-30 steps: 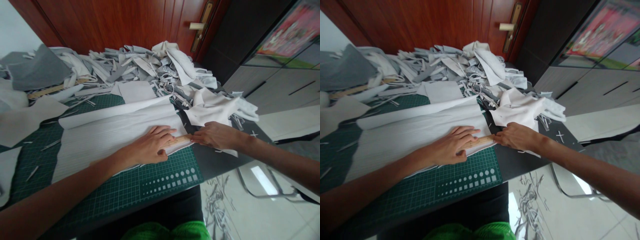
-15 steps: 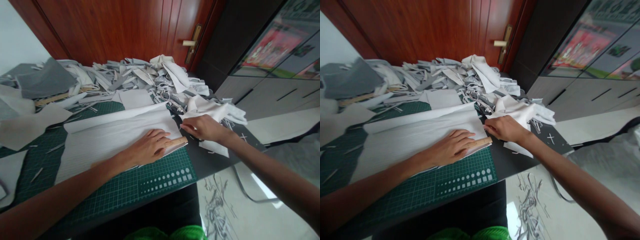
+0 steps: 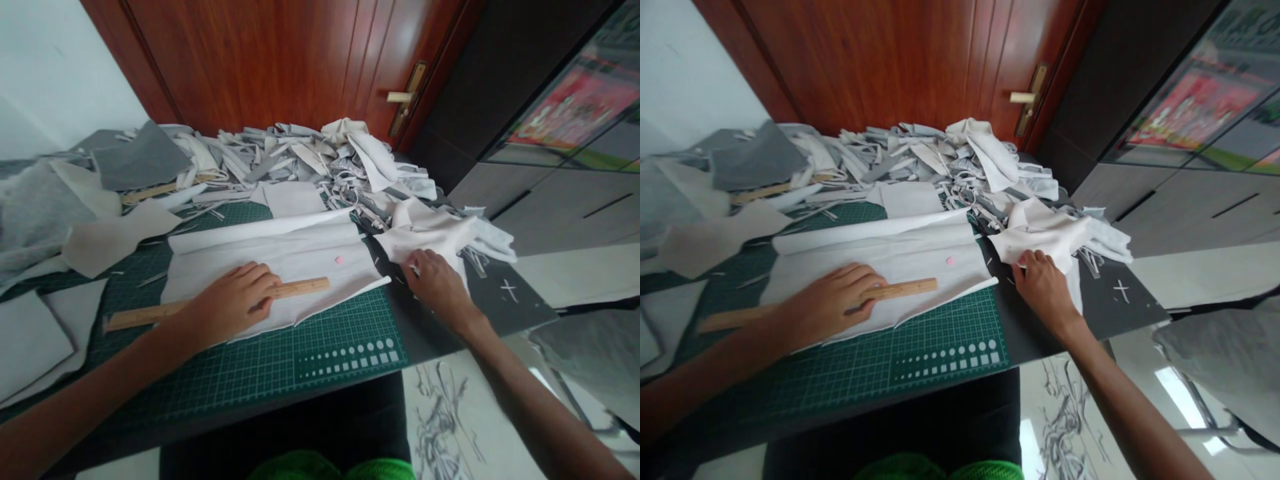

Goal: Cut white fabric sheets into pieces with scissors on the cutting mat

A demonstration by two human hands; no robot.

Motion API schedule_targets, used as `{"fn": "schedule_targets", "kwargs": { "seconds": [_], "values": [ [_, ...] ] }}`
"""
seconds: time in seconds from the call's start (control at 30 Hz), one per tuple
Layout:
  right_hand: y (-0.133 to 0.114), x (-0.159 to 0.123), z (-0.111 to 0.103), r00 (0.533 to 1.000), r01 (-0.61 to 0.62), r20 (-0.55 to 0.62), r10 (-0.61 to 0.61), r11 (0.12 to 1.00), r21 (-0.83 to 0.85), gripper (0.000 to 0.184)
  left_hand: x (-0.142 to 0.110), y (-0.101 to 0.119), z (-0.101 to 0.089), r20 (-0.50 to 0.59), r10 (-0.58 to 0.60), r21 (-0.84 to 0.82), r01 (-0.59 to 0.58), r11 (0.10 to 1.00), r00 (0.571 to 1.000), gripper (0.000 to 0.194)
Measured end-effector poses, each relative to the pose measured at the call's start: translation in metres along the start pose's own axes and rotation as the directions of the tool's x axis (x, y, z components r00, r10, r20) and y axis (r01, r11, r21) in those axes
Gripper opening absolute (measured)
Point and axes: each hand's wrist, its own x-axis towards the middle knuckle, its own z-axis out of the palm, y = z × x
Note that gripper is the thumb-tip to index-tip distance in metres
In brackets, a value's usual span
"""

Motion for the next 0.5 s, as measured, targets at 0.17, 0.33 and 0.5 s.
{"fn": "schedule_targets", "kwargs": {
  "seconds": [0.17, 0.33, 0.5],
  "values": [
    [0.018, -0.023, 0.010, 0.998, -0.032, 0.058, 0.032, 0.999, 0.000, 0.022, -0.062, -0.057, -0.016, -0.021, -0.218, 0.104, 0.219, 0.970, 0.976, 0.036],
    [0.018, -0.028, 0.012, 0.997, -0.045, 0.062, 0.046, 0.999, -0.016, 0.019, -0.113, -0.094, -0.032, -0.065, -0.463, 0.270, 0.462, 0.845, 0.884, 0.056],
    [0.021, -0.027, 0.016, 0.999, -0.006, 0.049, 0.007, 1.000, -0.024, 0.020, -0.147, -0.101, -0.042, -0.108, -0.601, 0.342, 0.598, 0.725, 0.792, 0.047]
  ]
}}
